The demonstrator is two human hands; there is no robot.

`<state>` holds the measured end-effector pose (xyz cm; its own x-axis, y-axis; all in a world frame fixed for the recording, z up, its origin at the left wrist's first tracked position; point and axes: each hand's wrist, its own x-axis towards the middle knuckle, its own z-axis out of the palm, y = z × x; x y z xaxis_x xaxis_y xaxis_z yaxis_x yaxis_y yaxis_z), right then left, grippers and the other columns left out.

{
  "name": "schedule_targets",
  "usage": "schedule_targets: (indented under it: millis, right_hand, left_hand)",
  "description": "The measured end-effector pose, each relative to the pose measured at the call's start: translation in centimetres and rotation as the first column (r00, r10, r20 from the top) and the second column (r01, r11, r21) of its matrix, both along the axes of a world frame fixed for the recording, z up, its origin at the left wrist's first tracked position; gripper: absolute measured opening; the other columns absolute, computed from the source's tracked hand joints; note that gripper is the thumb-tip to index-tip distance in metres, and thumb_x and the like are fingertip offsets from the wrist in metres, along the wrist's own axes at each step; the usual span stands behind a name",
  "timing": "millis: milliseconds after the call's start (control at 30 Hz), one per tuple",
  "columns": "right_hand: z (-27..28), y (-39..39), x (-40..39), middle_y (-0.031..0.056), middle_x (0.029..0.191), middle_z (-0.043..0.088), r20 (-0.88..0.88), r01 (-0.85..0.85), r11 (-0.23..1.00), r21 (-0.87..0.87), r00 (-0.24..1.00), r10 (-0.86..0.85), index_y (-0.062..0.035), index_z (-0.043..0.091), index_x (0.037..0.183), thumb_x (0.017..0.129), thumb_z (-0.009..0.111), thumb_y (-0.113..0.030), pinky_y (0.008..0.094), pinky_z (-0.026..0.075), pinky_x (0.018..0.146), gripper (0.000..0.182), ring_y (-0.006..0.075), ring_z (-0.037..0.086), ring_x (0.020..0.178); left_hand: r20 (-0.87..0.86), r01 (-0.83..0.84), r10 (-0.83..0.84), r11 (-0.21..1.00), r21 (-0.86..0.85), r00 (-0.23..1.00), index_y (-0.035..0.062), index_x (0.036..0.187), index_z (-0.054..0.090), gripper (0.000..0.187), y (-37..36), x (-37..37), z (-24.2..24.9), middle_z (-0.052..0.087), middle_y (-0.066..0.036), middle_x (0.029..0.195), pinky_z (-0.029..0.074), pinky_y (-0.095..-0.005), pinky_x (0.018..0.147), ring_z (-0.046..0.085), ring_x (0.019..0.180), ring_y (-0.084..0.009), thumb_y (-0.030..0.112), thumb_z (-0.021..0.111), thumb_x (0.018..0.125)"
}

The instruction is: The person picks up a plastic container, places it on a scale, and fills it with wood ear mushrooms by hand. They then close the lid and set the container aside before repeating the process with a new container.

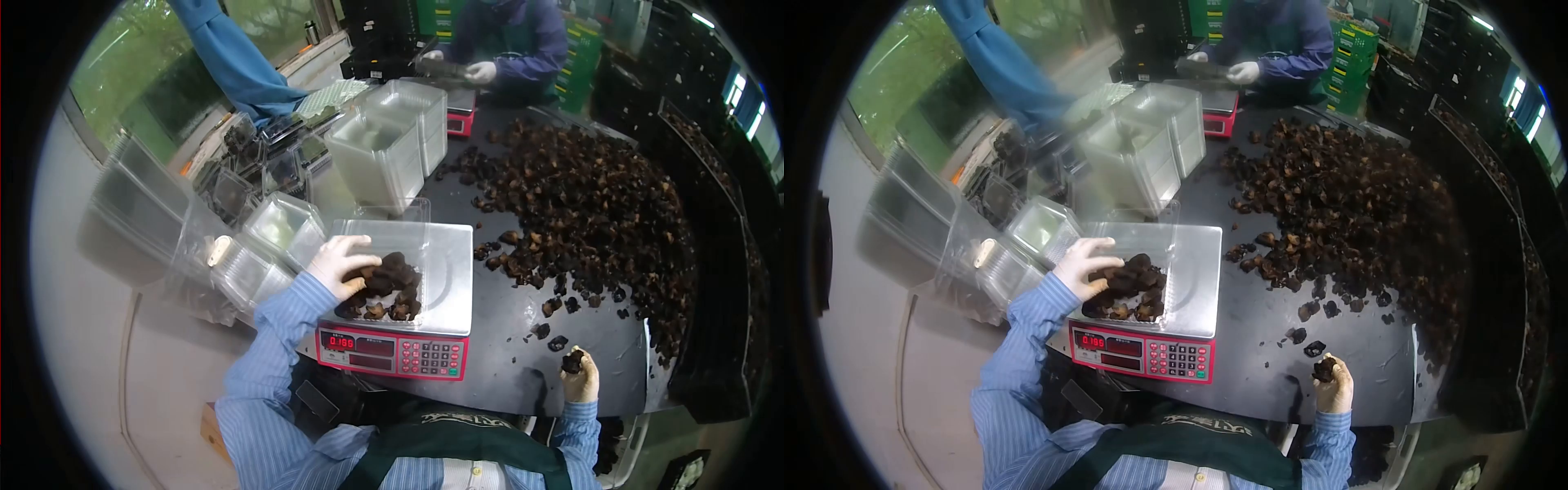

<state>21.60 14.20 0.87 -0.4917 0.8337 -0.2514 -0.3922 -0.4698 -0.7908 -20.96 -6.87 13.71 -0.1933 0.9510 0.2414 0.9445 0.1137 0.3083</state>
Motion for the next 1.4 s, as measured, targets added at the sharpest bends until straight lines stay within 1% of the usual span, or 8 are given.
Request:
schedule_targets:
  millis: [267,467,567,833,1000,1100,1233,1400]
  right_hand:
    - [1.2,-3.2,-3.1,0.0172,0.088,0.06,-0.362,-0.383,0.892,-0.239,0.888,0.285,0.0025,0.054,0.102,0.078,0.054,-0.023,0.0423,0.051,0.065,0.036,0.0309,0.058,0.079]
    - [1.8,-6.8,-6.2,0.0134,0.093,0.06,-0.117,-0.685,0.721,-0.1,0.728,0.676,-0.0012,0.046,0.117,0.082,0.058,-0.027,0.0256,0.047,0.062,0.045,0.0157,0.057,0.072]
    - [1.2,-7.2,-6.4,0.0133,0.09,0.06,0.07,-0.599,0.796,-0.086,0.793,0.605,0.0025,0.052,0.1,0.077,0.061,-0.013,0.0289,0.047,0.059,0.029,0.0187,0.057,0.069]
    - [2.3,-1.4,2.2,0.0116,0.088,0.061,0.479,-0.453,0.874,0.176,0.815,0.326,0.0025,0.055,0.095,0.069,0.062,-0.008,0.0266,0.047,0.064,0.029,0.0151,0.057,0.071]
    - [7.1,0.6,13.5,0.01,0.098,0.061,0.663,-0.62,0.741,-0.258,0.445,0.602,0.0015,0.057,0.102,0.067,0.065,0.001,0.0317,0.042,0.087,0.036,0.0179,0.055,0.098]
    - [6.4,-0.2,16.5,0.0138,0.093,0.063,0.974,-0.616,0.784,-0.08,0.118,0.192,0.0008,0.061,0.095,0.066,0.068,-0.017,0.0297,0.045,0.082,0.035,0.021,0.06,0.09]
    - [3.6,-0.8,13.6,0.0147,0.088,0.062,0.92,-0.481,0.837,0.263,0.386,-0.067,-0.0025,0.061,0.093,0.069,0.064,-0.019,0.0329,0.045,0.079,0.029,0.0269,0.058,0.088]
    - [-0.5,-0.6,8.5,0.015,0.103,0.051,0.86,-0.478,0.722,0.501,0.367,-0.353,-0.005,0.052,0.107,0.07,0.06,-0.014,0.0363,0.044,0.081,0.039,0.0316,0.052,0.093]
  left_hand:
    - [0.186,0.004,-0.056,0.963,0.269,0.981,0.0051,0.088,0.059,0.031,1.0,8.0,2.0,0.057,-0.007,0.074,0.045,-0.0334,0.064,0.055,0.069,-0.0237,0.004,0.064,0.057]
    - [0.382,0.277,-0.3,0.954,0.115,0.874,0.0033,0.098,0.058,0.036,3.9,18.2,-3.7,0.059,-0.011,0.081,0.045,-0.0368,0.069,0.056,0.075,-0.0278,0.017,0.068,0.066]
    - [0.369,0.339,-0.362,0.932,0.129,0.856,0.0011,0.104,0.055,0.043,4.1,19.8,-4.4,0.058,-0.013,0.092,0.044,-0.0366,0.075,0.055,0.084,-0.0281,0.026,0.066,0.071]
    - [0.176,-0.353,0.343,0.935,0.03,0.923,0.0072,0.083,0.06,0.016,0.7,10.7,-0.7,0.061,-0.012,0.073,0.048,-0.0352,0.062,0.058,0.068,-0.0274,0.016,0.064,0.071]
    - [0.069,-0.441,0.491,0.829,-0.344,0.869,0.0085,0.079,0.057,0.03,2.0,8.9,-1.3,0.063,-0.009,0.072,0.049,-0.0337,0.064,0.063,0.07,-0.0243,0.031,0.071,0.064]
    - [0.004,-0.474,0.513,0.795,-0.379,0.858,0.0094,0.076,0.057,0.032,3.1,8.6,-1.5,0.063,-0.007,0.068,0.049,-0.0331,0.062,0.062,0.067,-0.024,0.032,0.073,0.059]
    - [-0.004,-0.468,0.499,0.811,-0.352,0.867,0.0084,0.075,0.054,0.028,3.3,8.2,-1.7,0.059,-0.005,0.062,0.047,-0.0307,0.059,0.06,0.06,-0.0217,0.022,0.071,0.057]
    - [0.247,-0.497,0.488,0.867,-0.031,0.837,0.0043,0.092,0.052,0.029,1.4,7.0,-2.6,0.056,-0.004,0.079,0.044,-0.026,0.063,0.054,0.068,-0.0141,0.004,0.062,0.065]
